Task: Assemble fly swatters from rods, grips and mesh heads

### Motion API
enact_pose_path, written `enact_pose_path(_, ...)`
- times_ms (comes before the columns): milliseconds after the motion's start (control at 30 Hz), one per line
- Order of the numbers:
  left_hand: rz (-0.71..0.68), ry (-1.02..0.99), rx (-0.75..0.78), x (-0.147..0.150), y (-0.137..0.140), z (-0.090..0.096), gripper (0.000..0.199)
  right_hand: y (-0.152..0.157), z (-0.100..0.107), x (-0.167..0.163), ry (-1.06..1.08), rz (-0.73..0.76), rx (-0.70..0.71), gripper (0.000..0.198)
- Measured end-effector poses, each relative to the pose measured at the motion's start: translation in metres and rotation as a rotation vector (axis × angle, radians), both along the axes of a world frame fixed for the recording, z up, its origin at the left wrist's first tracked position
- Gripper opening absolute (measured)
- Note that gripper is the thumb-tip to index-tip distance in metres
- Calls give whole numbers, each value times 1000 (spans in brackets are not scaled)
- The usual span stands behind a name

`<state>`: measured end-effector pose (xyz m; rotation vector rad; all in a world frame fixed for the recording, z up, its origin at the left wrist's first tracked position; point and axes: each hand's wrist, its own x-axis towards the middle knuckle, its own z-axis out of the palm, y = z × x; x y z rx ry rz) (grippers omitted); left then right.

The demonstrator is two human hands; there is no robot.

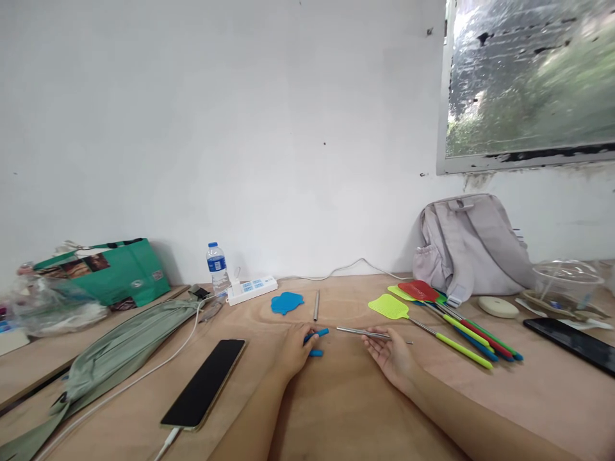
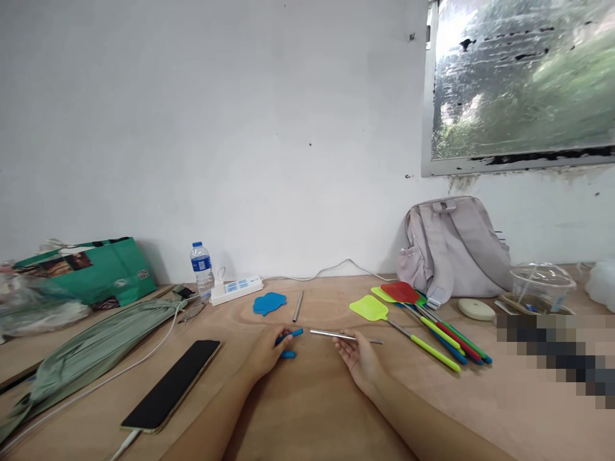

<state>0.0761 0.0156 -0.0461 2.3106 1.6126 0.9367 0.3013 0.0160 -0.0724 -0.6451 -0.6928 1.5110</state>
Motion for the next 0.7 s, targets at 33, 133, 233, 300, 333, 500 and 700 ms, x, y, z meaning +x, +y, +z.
enact_pose_path(33,-13,4,1,1,-1,1,18,-1,3,1,37,-17,-43,5)
enact_pose_path(133,-58,-5,20,2,-2,3,18,-6,13,2,130,-36,-165,8)
enact_pose_path(233,-86,-19,26,3,-3,3,19,-9,19,2,165,-15,-214,14)
enact_pose_path(300,-103,-20,25,3,-3,3,20,-10,18,2,175,-28,-209,15)
enact_pose_path(333,-112,-17,22,3,-3,3,20,-9,17,1,173,-40,-203,15)
enact_pose_path(500,-154,-4,18,3,-4,3,23,-6,11,1,126,-31,-192,16)
enact_pose_path(700,-171,24,2,5,-5,3,28,-8,11,1,108,15,-145,17)
